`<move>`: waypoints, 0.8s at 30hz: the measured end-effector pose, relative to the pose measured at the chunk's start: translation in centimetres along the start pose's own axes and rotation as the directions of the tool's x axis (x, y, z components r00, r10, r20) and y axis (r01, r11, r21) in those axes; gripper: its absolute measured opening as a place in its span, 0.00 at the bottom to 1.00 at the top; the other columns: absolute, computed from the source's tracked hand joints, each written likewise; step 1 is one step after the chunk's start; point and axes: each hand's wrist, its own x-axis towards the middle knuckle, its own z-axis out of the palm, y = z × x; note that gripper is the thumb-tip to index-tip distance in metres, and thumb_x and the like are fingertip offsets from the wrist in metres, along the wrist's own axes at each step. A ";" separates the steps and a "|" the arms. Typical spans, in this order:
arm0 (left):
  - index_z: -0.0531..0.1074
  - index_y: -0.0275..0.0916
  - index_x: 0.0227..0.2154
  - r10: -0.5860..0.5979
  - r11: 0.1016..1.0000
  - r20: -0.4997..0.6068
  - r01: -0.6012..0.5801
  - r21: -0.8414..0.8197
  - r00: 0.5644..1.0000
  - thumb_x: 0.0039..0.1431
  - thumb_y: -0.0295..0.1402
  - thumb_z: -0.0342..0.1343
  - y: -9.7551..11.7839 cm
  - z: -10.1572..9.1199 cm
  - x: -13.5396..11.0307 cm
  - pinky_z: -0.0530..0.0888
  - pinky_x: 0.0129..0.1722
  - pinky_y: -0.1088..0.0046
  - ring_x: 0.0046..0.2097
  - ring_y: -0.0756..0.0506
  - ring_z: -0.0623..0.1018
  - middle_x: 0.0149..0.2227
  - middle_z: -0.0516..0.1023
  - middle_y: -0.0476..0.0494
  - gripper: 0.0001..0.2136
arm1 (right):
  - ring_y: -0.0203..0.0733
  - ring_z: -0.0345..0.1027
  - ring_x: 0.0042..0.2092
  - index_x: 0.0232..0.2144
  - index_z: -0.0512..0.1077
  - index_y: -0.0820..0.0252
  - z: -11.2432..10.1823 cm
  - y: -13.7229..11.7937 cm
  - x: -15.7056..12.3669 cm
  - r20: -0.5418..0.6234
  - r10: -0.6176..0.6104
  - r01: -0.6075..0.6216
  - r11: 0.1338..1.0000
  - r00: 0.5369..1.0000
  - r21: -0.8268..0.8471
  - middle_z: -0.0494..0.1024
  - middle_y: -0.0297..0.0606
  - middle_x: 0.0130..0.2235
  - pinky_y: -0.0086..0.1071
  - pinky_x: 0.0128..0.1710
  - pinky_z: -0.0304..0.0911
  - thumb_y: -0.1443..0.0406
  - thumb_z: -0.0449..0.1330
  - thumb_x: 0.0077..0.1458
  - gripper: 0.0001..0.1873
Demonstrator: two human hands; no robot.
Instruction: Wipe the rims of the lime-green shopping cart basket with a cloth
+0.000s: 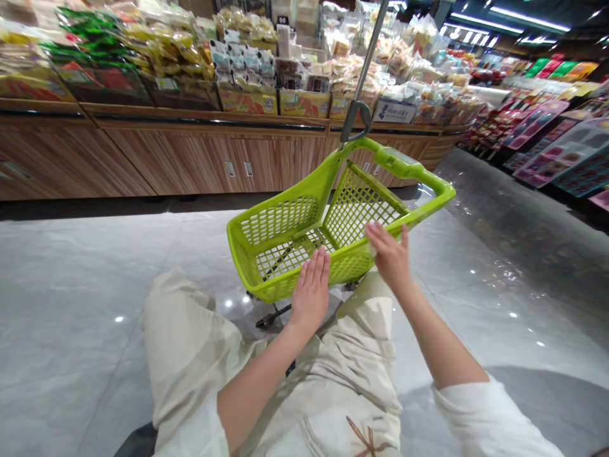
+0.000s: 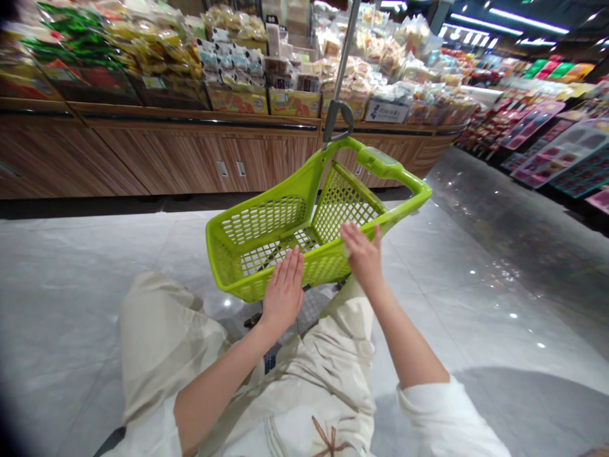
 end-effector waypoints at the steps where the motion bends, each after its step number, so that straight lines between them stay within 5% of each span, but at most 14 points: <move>1: 0.40 0.25 0.68 0.002 1.000 -0.001 -0.002 -0.002 1.000 0.61 0.26 0.47 0.0 0.0 0.0 0.54 0.69 0.58 0.72 0.40 0.43 0.72 0.39 0.35 0.35 | 0.45 0.62 0.64 0.59 0.67 0.52 -0.5 1.9 0.5 -0.066 0.122 -0.125 0.991 0.990 -0.046 0.72 0.39 0.60 0.59 0.69 0.26 0.80 0.46 0.50 0.36; 3: 0.39 0.25 0.68 -0.004 1.000 -0.009 0.004 -0.009 1.000 0.61 0.26 0.47 0.1 0.1 0.0 0.54 0.69 0.58 0.72 0.40 0.43 0.72 0.38 0.36 0.35 | 0.49 0.61 0.65 0.58 0.68 0.54 -0.7 3.6 1.4 -0.150 0.287 -0.301 0.950 0.946 -0.079 0.72 0.42 0.60 0.64 0.67 0.24 0.79 0.47 0.50 0.35; 5: 0.39 0.25 0.68 -0.015 1.000 -0.018 0.014 -0.014 1.000 0.61 0.26 0.47 0.3 0.2 0.1 0.54 0.69 0.58 0.72 0.40 0.42 0.72 0.38 0.36 0.36 | 0.49 0.59 0.65 0.59 0.67 0.57 0.2 1.5 1.4 -0.112 0.304 -0.312 0.948 0.946 -0.065 0.70 0.44 0.61 0.63 0.68 0.25 0.79 0.47 0.49 0.36; 8: 0.38 0.24 0.68 -0.023 1.000 -0.024 0.023 -0.008 0.999 0.60 0.26 0.46 0.3 0.2 0.1 0.53 0.70 0.58 0.72 0.41 0.42 0.72 0.39 0.36 0.36 | 0.44 0.58 0.66 0.61 0.65 0.59 2.1 -4.9 -0.1 0.054 0.060 -0.063 0.997 0.997 0.047 0.68 0.43 0.63 0.53 0.71 0.29 0.80 0.46 0.48 0.37; 10: 0.39 0.24 0.68 -0.016 1.000 -0.023 0.016 -0.002 1.000 0.60 0.26 0.46 0.1 0.1 0.0 0.53 0.70 0.58 0.72 0.41 0.42 0.72 0.39 0.36 0.36 | 0.41 0.56 0.67 0.62 0.63 0.59 2.4 -6.9 -1.0 0.126 -0.109 0.094 0.988 0.986 0.123 0.66 0.41 0.64 0.50 0.71 0.33 0.80 0.45 0.50 0.38; 13: 0.40 0.25 0.69 0.001 1.000 -0.014 -0.001 -0.005 1.000 0.60 0.26 0.47 -0.2 -0.1 -0.1 0.53 0.70 0.59 0.72 0.41 0.43 0.72 0.39 0.36 0.35 | 0.40 0.58 0.66 0.63 0.62 0.55 0.8 -3.1 -0.7 0.147 -0.109 0.097 0.992 0.983 0.085 0.66 0.38 0.64 0.53 0.71 0.31 0.81 0.45 0.50 0.39; 16: 0.39 0.26 0.69 -0.004 1.000 -0.016 0.004 -0.025 1.000 0.60 0.26 0.47 -0.1 -0.1 0.0 0.53 0.70 0.59 0.72 0.41 0.43 0.72 0.39 0.36 0.36 | 0.47 0.61 0.65 0.59 0.67 0.55 -1.2 3.0 1.0 -0.056 0.185 -0.188 0.980 0.981 -0.067 0.70 0.41 0.61 0.63 0.68 0.25 0.79 0.47 0.51 0.35; 19: 0.39 0.26 0.69 -0.018 0.999 -0.023 0.017 -0.036 1.000 0.60 0.26 0.46 0.3 0.1 0.1 0.53 0.70 0.58 0.72 0.41 0.42 0.72 0.39 0.36 0.36 | 0.51 0.59 0.65 0.57 0.69 0.62 -0.8 2.4 1.9 -0.090 0.316 -0.323 0.942 0.944 -0.084 0.70 0.48 0.61 0.64 0.68 0.29 0.79 0.47 0.49 0.33; 22: 0.39 0.25 0.68 -0.025 0.999 -0.029 0.024 -0.032 0.999 0.60 0.26 0.46 0.5 0.2 0.1 0.52 0.70 0.59 0.72 0.41 0.42 0.72 0.39 0.36 0.35 | 0.46 0.57 0.67 0.58 0.68 0.65 1.5 -3.7 0.8 0.083 0.096 -0.100 0.994 0.992 0.040 0.68 0.50 0.62 0.54 0.69 0.42 0.80 0.45 0.47 0.36; 24: 0.38 0.25 0.68 -0.037 0.999 -0.030 0.036 -0.033 0.999 0.60 0.25 0.46 0.4 0.2 0.1 0.51 0.70 0.59 0.72 0.41 0.41 0.72 0.39 0.36 0.36 | 0.41 0.54 0.68 0.61 0.65 0.62 2.2 -6.2 -0.1 0.171 -0.111 0.083 0.983 0.979 0.165 0.66 0.45 0.64 0.48 0.69 0.46 0.80 0.45 0.47 0.38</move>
